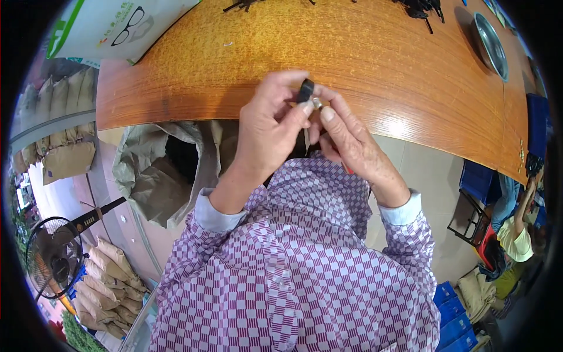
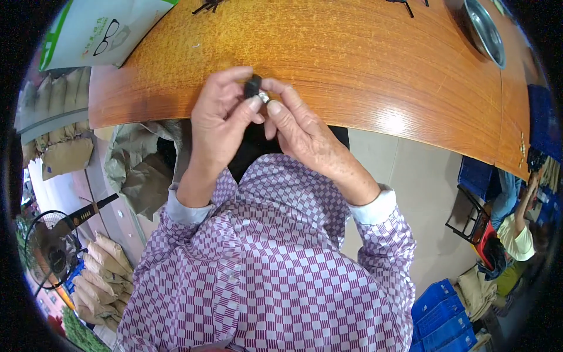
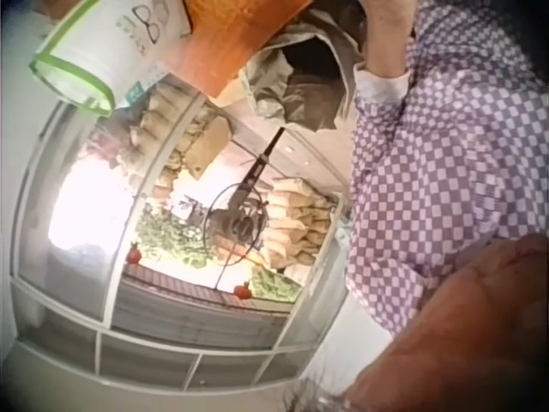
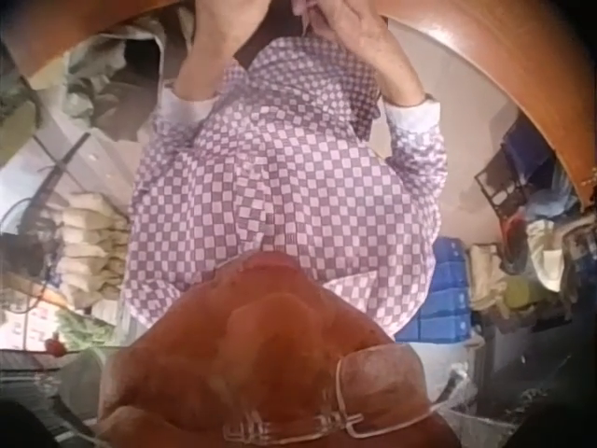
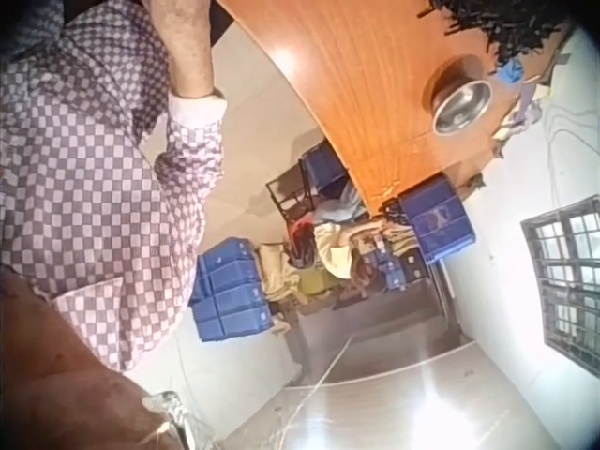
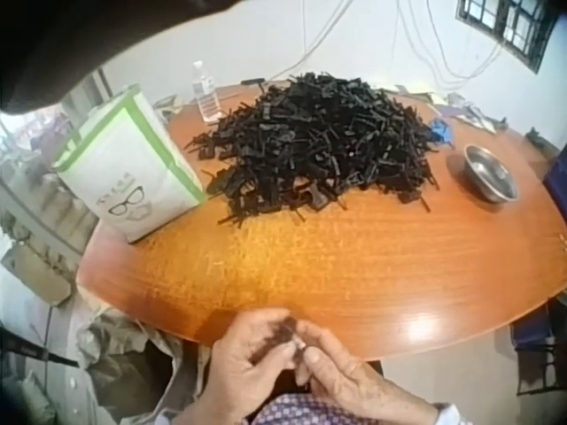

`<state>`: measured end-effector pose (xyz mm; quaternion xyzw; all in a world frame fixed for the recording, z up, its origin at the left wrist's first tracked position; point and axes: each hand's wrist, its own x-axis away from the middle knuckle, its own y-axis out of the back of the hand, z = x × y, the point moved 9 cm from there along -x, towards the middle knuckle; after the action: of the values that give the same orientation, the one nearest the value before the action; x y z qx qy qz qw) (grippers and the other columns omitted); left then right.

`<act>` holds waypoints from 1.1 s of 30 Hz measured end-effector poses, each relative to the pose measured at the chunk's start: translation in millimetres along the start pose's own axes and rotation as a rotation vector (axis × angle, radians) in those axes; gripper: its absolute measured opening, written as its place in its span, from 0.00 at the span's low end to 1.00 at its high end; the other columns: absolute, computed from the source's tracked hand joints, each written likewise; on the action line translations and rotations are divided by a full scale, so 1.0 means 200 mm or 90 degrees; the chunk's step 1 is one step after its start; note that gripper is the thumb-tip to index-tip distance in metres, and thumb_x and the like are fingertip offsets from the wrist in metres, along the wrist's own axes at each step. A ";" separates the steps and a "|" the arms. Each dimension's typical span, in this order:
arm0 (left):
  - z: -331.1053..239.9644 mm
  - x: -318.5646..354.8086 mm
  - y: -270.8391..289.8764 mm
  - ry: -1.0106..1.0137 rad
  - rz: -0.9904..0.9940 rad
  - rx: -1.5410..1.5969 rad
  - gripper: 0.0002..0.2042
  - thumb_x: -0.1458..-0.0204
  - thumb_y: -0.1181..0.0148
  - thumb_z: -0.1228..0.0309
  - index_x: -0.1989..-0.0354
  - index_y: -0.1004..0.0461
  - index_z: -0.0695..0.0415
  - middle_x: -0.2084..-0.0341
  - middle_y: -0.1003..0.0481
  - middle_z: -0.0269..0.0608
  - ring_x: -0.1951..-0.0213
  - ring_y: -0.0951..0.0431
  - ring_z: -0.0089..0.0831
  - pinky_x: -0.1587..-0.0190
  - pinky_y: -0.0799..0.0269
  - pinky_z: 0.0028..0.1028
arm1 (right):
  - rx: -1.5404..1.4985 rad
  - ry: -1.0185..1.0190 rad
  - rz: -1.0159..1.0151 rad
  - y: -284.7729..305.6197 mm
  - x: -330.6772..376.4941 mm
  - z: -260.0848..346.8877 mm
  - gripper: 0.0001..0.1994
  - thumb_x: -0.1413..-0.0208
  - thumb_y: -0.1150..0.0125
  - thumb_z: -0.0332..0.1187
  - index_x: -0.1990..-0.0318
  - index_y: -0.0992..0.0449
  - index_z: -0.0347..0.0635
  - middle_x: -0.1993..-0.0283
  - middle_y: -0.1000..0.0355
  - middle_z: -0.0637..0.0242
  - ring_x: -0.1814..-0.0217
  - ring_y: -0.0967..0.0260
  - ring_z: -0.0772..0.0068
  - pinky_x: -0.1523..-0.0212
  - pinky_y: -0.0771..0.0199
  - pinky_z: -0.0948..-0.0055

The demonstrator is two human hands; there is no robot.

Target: Assembling small black plastic components by hand and using a tool.

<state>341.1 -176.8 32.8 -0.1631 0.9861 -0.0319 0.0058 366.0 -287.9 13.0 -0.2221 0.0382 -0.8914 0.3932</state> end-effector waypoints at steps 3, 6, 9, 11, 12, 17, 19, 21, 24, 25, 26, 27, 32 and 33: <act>0.00 -0.03 0.02 0.116 0.052 0.117 0.17 0.44 0.49 0.79 0.46 0.37 0.58 0.65 0.26 0.42 0.74 0.26 0.21 0.70 0.30 0.17 | -0.039 0.066 -0.061 0.07 0.00 -0.03 0.18 0.35 0.55 0.39 0.42 0.39 0.41 0.73 0.32 0.71 0.82 0.43 0.87 0.85 0.48 0.87; 0.03 -0.03 -0.01 0.195 0.081 0.223 0.17 0.42 0.51 0.76 0.44 0.39 0.58 0.65 0.26 0.43 0.74 0.24 0.23 0.70 0.30 0.17 | -0.092 0.129 -0.093 0.12 0.01 0.00 0.16 0.37 0.51 0.37 0.46 0.36 0.40 0.70 0.29 0.68 0.81 0.41 0.87 0.85 0.47 0.87; 0.06 -0.03 -0.04 0.233 0.084 0.322 0.16 0.41 0.52 0.74 0.44 0.39 0.58 0.64 0.26 0.43 0.73 0.23 0.24 0.72 0.30 0.17 | -0.153 0.189 -0.095 0.14 0.03 0.03 0.13 0.39 0.47 0.34 0.50 0.34 0.39 0.66 0.27 0.65 0.82 0.40 0.87 0.85 0.46 0.87; 0.06 -0.01 -0.08 0.254 0.134 0.355 0.17 0.41 0.50 0.73 0.44 0.38 0.58 0.65 0.26 0.42 0.72 0.24 0.24 0.71 0.31 0.18 | -0.207 0.189 -0.080 0.15 0.01 0.04 0.11 0.41 0.44 0.32 0.53 0.33 0.39 0.70 0.28 0.68 0.83 0.42 0.87 0.85 0.47 0.87; 0.06 0.00 -0.10 0.265 0.158 0.372 0.17 0.41 0.50 0.73 0.44 0.38 0.58 0.65 0.26 0.41 0.72 0.24 0.25 0.71 0.31 0.18 | -0.233 0.188 -0.072 0.16 0.00 0.04 0.10 0.42 0.43 0.31 0.55 0.32 0.39 0.71 0.29 0.69 0.84 0.43 0.87 0.86 0.47 0.87; 0.07 0.03 -0.17 0.270 0.215 0.295 0.19 0.42 0.50 0.73 0.41 0.41 0.59 0.62 0.26 0.42 0.73 0.23 0.26 0.74 0.29 0.18 | -0.311 0.126 -0.031 0.15 -0.04 -0.01 0.09 0.43 0.42 0.32 0.58 0.31 0.40 0.77 0.34 0.74 0.85 0.46 0.87 0.86 0.48 0.86; 0.06 0.04 -0.18 0.278 0.231 0.250 0.20 0.43 0.50 0.75 0.41 0.41 0.59 0.63 0.27 0.41 0.72 0.23 0.24 0.72 0.29 0.17 | -0.339 0.112 0.033 0.14 -0.04 -0.04 0.08 0.43 0.41 0.32 0.59 0.30 0.41 0.76 0.34 0.76 0.83 0.46 0.89 0.86 0.49 0.87; 0.07 0.05 -0.18 0.281 0.235 0.230 0.20 0.43 0.49 0.76 0.41 0.41 0.60 0.63 0.27 0.41 0.72 0.24 0.23 0.72 0.29 0.17 | -0.351 0.101 0.068 0.12 -0.03 -0.05 0.07 0.43 0.41 0.32 0.60 0.29 0.42 0.76 0.35 0.77 0.82 0.46 0.90 0.86 0.50 0.87; 0.01 0.05 -0.18 0.148 0.291 0.021 0.21 0.46 0.48 0.81 0.42 0.41 0.61 0.65 0.27 0.39 0.71 0.26 0.20 0.70 0.29 0.17 | -0.236 0.071 0.024 0.12 -0.02 -0.07 0.07 0.43 0.41 0.32 0.61 0.30 0.42 0.79 0.39 0.79 0.83 0.49 0.90 0.85 0.53 0.87; 0.02 0.05 -0.18 0.147 0.288 0.025 0.21 0.46 0.48 0.81 0.42 0.41 0.61 0.65 0.27 0.39 0.71 0.26 0.20 0.70 0.29 0.17 | -0.231 0.069 0.025 0.11 -0.02 -0.07 0.07 0.43 0.41 0.32 0.61 0.30 0.42 0.79 0.39 0.79 0.83 0.49 0.90 0.85 0.53 0.87; 0.01 0.06 -0.18 0.120 0.277 -0.028 0.21 0.46 0.49 0.83 0.43 0.41 0.61 0.65 0.27 0.39 0.70 0.26 0.20 0.70 0.29 0.17 | -0.193 0.079 0.002 0.11 -0.02 -0.07 0.07 0.42 0.42 0.33 0.61 0.30 0.42 0.79 0.39 0.80 0.83 0.49 0.90 0.84 0.53 0.87; 0.01 0.06 -0.18 0.093 0.265 -0.081 0.20 0.47 0.49 0.84 0.44 0.41 0.62 0.65 0.28 0.39 0.70 0.27 0.19 0.69 0.29 0.17 | -0.154 0.089 -0.021 0.10 -0.01 -0.06 0.07 0.41 0.44 0.35 0.61 0.30 0.42 0.79 0.40 0.80 0.83 0.50 0.90 0.84 0.53 0.87; 0.01 0.05 -0.10 0.063 0.203 -0.100 0.18 0.47 0.50 0.86 0.48 0.40 0.62 0.67 0.28 0.38 0.70 0.27 0.18 0.68 0.29 0.18 | -0.059 0.066 -0.067 0.00 0.04 0.04 0.10 0.36 0.52 0.38 0.63 0.32 0.41 0.75 0.38 0.78 0.77 0.46 0.88 0.78 0.44 0.84; 0.00 0.05 -0.08 0.063 0.198 -0.096 0.18 0.47 0.50 0.86 0.48 0.40 0.62 0.67 0.28 0.38 0.70 0.27 0.18 0.68 0.29 0.18 | -0.054 0.063 -0.064 -0.02 0.04 0.03 0.10 0.36 0.52 0.38 0.63 0.32 0.41 0.75 0.38 0.78 0.77 0.46 0.88 0.78 0.44 0.84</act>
<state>337.2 -195.8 33.1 -0.0067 0.9981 0.0354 -0.0501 361.1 -290.7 22.4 -0.1960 0.0842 -0.9176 0.3355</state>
